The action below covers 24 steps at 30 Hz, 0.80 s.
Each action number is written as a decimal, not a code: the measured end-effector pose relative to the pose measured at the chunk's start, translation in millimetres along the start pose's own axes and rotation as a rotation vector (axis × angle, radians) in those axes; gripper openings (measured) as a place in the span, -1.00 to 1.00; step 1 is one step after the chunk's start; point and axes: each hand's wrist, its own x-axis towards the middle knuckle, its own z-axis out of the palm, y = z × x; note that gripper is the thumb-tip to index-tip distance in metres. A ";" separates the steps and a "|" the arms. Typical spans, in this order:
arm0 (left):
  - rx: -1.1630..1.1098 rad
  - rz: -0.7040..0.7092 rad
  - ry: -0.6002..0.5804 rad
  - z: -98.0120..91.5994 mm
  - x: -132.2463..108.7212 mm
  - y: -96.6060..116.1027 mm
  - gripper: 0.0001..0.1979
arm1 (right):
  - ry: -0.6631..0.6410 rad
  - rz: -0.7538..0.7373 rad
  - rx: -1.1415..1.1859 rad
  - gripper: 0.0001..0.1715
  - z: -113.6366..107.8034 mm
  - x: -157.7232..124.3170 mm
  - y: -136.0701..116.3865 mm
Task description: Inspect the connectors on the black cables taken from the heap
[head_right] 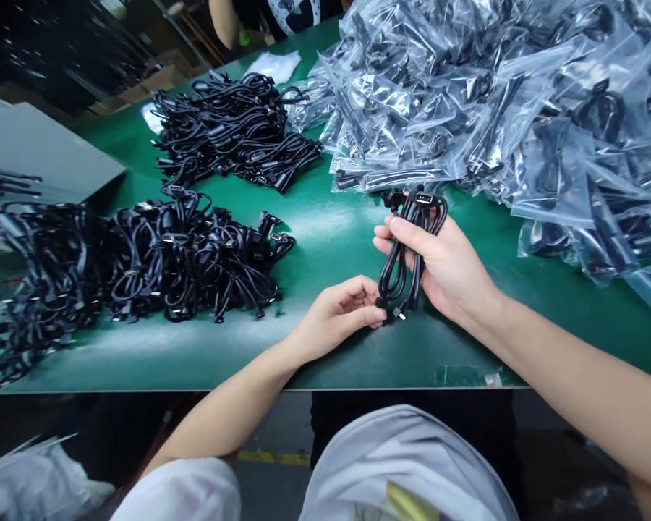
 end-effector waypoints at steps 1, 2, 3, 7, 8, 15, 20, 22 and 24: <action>-0.020 0.001 0.008 0.1 0.2 0.1 -0.67 | -0.001 0.011 0.013 -0.86 -0.4 0.4 1.2; -0.047 -0.007 0.004 -0.3 0.5 0.5 -0.66 | 0.003 0.018 0.027 -0.88 -0.8 0.9 2.0; -0.082 -0.020 -0.010 -0.8 0.7 1.3 -0.65 | 0.006 0.021 0.041 -0.91 -1.2 1.7 2.3; -0.222 -0.079 -0.099 -2.6 1.9 3.5 -0.63 | -0.020 -0.002 0.111 -0.90 -2.0 2.6 -3.1; -0.240 -0.084 -0.103 -2.7 2.2 3.3 -0.64 | -0.036 -0.003 0.129 -0.88 -1.7 1.8 -5.5; 0.041 0.111 0.236 -3.2 -0.3 -3.3 -0.69 | -0.180 -0.006 0.201 -0.82 0.9 -5.7 -13.5; 0.302 0.274 0.291 -3.1 -3.5 -4.0 -0.81 | -0.154 0.034 0.199 -0.84 -1.6 -3.2 -12.5; 0.357 0.306 0.290 -2.4 -4.1 -3.4 -0.83 | -0.160 0.043 0.202 -0.84 -2.2 -2.2 -12.1; 0.402 0.313 0.299 -1.4 -5.2 -3.0 -0.84 | -0.152 0.046 0.200 -0.85 -1.3 -1.5 -11.6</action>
